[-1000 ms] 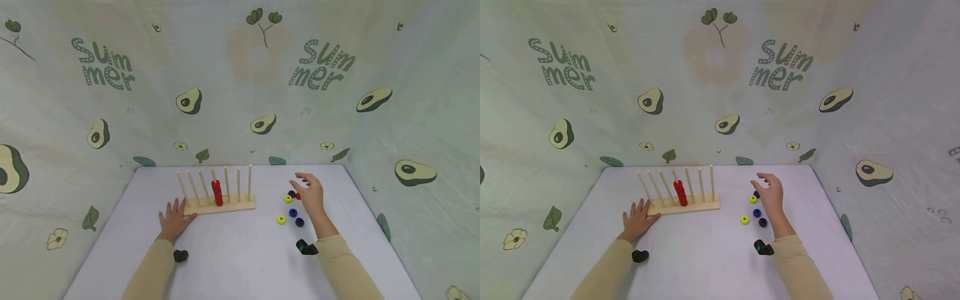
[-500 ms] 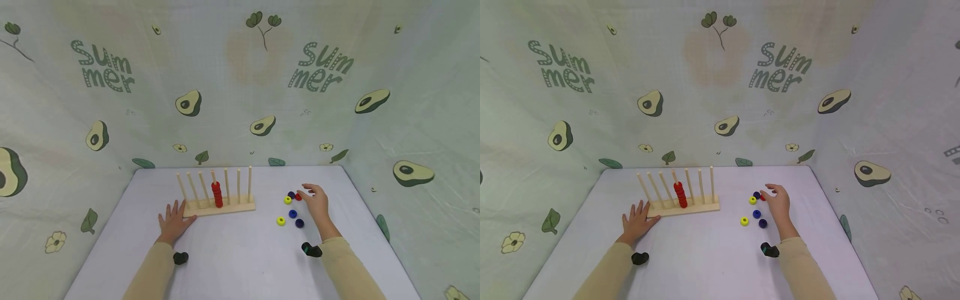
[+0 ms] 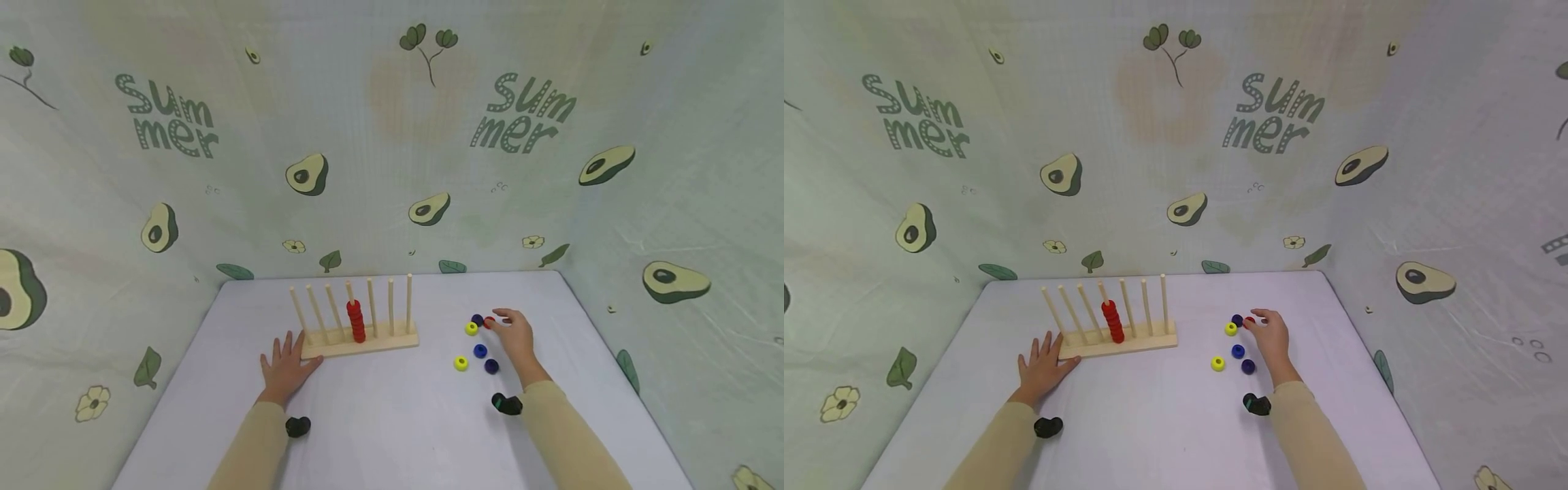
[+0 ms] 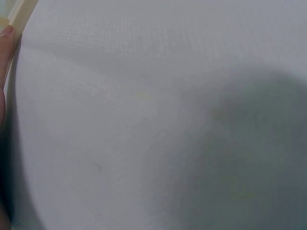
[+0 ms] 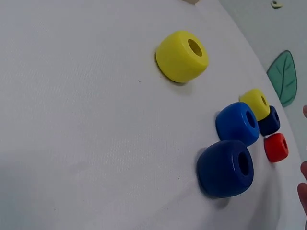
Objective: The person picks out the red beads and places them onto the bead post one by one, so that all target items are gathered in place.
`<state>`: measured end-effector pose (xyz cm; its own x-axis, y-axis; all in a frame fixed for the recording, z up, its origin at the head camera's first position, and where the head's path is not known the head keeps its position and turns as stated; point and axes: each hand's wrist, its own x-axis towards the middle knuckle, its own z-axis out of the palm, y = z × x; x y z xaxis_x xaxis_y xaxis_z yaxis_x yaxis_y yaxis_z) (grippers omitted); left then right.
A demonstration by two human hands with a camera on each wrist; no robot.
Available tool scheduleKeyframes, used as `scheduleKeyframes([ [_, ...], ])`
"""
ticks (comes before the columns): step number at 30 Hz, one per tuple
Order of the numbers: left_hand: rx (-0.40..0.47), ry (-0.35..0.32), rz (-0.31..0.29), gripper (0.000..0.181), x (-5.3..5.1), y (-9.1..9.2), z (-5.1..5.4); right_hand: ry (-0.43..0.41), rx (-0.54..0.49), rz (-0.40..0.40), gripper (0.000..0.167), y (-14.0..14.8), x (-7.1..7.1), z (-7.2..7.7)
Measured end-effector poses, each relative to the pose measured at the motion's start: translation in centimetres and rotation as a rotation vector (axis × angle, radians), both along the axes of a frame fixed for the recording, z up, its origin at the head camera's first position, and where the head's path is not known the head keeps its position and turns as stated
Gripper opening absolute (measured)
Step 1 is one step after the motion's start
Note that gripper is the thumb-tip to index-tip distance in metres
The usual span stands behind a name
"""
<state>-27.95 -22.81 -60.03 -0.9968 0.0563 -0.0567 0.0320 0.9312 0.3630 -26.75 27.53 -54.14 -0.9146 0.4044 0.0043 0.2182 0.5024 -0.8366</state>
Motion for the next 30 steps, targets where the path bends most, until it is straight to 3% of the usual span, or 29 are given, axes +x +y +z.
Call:
scheduleKeyframes([
  [11, -0.023, -0.005, 0.012, 0.099, -0.1, 0.2, -0.3, -0.087, -0.041, -0.012, 0.042, 0.5, -0.9, -1.5],
  [21, -0.015, 0.025, 0.016, 0.102, 0.0, 0.3, -0.8, -0.115, -0.032, -0.009, 0.044, 0.5, -0.9, -1.8],
  [30, -0.024, 0.008, 0.03, 0.099, 0.1, 0.4, -0.3, -0.164, -0.029, -0.017, 0.047, 0.6, -1.8, -2.7],
])
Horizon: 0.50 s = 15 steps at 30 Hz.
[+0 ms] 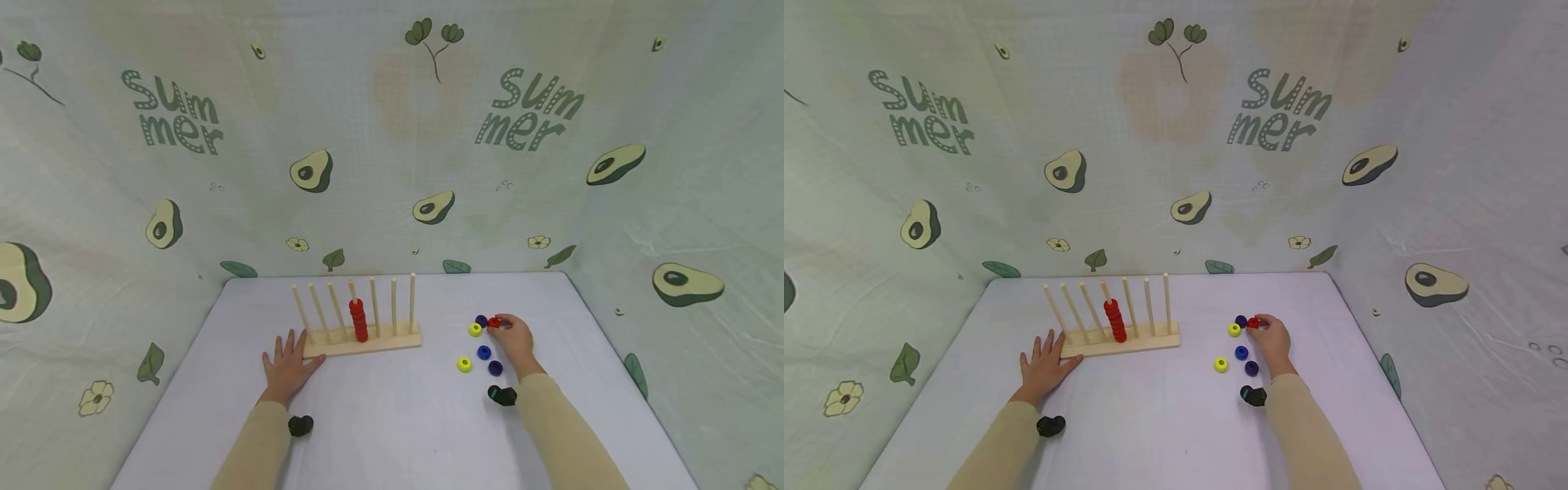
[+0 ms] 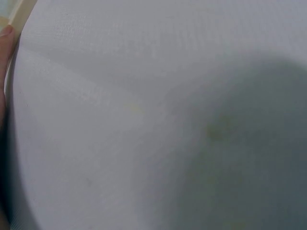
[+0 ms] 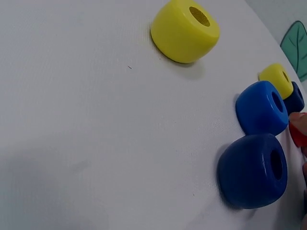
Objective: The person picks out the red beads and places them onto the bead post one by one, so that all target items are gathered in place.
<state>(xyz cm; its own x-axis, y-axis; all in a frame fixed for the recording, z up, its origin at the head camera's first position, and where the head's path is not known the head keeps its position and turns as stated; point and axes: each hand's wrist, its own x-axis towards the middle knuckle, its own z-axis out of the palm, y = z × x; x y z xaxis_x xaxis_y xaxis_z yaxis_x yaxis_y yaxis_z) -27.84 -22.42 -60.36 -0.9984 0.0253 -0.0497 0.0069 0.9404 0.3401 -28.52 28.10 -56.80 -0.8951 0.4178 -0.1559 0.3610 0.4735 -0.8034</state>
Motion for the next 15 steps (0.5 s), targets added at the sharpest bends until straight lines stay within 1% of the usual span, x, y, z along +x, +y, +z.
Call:
scheduleKeyframes([
  [4, 0.002, 0.006, -0.004, 0.097, -0.04, -0.07, 0.23, 0.012, 0.015, -0.01, 0.045, -0.13, -0.25, -0.09],
  [10, 0.007, 0.036, -0.014, 0.097, -0.06, -0.26, -0.21, 0.014, 0.044, -0.024, 0.042, -0.44, -0.15, 0.27],
  [15, 0.003, 0.042, -0.014, 0.098, -0.07, -0.24, -0.33, 0.001, 0.041, -0.037, 0.041, -0.48, -0.35, 0.11],
])
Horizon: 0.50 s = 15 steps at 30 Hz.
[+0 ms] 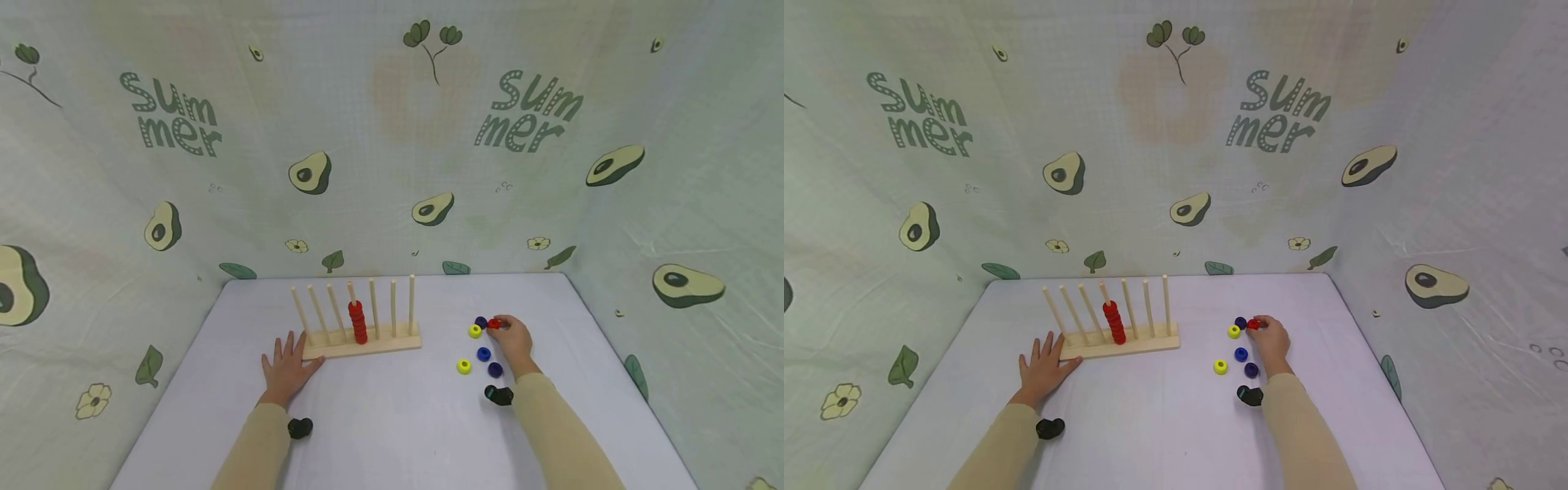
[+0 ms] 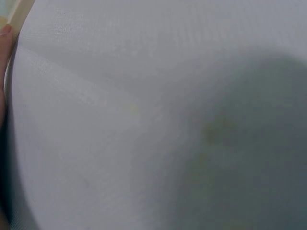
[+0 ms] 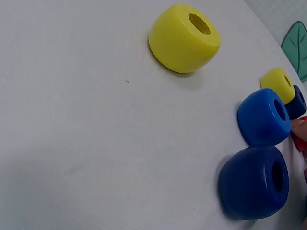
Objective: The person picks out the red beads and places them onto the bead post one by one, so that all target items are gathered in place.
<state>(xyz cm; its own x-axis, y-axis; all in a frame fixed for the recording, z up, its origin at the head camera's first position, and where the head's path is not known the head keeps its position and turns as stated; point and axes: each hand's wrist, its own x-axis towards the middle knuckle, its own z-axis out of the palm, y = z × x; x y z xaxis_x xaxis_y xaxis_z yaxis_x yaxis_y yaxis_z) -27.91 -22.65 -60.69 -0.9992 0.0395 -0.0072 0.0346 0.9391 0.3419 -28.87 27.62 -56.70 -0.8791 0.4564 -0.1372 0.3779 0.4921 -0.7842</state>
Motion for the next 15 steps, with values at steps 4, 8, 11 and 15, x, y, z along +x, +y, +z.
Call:
scheduleKeyframes([
  [4, 0.001, -0.005, 0.001, 0.097, 0.1, 0.1, 0.0, -0.004, -0.013, -0.008, 0.041, 0.0, -0.1, -0.2],
  [8, 0.0, -0.012, 0.001, 0.096, 0.1, 0.2, 0.0, -0.003, -0.033, -0.011, 0.041, 0.2, -0.1, -0.1],
  [11, -0.007, -0.009, 0.001, 0.096, 0.1, 0.2, 0.1, -0.003, -0.053, -0.005, 0.042, 0.2, -0.1, 0.2],
  [15, -0.003, 0.005, 0.002, 0.097, 0.1, 0.1, 0.1, 0.006, -0.096, 0.01, 0.044, 0.3, 0.1, 0.8],
])
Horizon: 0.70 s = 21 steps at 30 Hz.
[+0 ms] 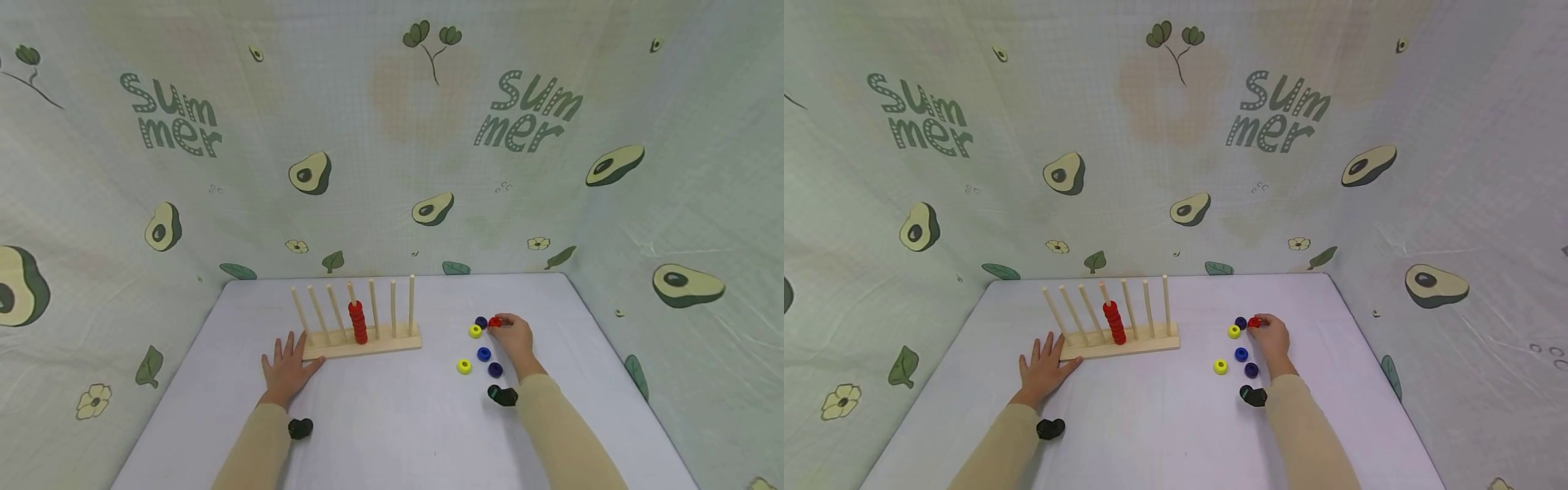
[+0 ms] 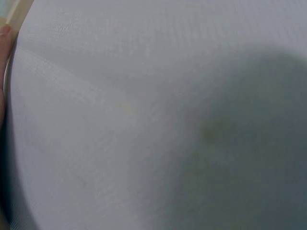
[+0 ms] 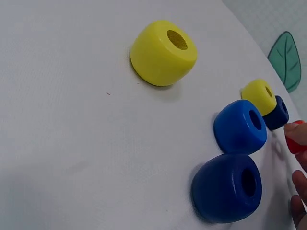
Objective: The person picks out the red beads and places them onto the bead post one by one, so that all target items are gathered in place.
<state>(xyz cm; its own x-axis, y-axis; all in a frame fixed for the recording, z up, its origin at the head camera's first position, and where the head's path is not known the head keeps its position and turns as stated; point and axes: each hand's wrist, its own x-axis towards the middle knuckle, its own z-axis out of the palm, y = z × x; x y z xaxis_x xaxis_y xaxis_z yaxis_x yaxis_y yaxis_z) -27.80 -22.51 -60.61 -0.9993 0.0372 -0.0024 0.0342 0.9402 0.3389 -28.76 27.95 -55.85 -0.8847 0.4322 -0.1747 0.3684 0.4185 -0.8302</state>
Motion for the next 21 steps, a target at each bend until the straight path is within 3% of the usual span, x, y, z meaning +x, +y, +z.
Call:
scheduleKeyframes([
  [4, 0.005, 0.002, 0.003, 0.097, 0.0, 0.0, 0.0, 0.01, -0.036, 0.017, 0.043, 0.1, 0.1, 0.7],
  [21, 0.006, -0.005, 0.002, 0.097, 0.0, 0.0, 0.2, 0.081, -0.004, 0.076, 0.043, -1.3, 0.5, 3.5],
])
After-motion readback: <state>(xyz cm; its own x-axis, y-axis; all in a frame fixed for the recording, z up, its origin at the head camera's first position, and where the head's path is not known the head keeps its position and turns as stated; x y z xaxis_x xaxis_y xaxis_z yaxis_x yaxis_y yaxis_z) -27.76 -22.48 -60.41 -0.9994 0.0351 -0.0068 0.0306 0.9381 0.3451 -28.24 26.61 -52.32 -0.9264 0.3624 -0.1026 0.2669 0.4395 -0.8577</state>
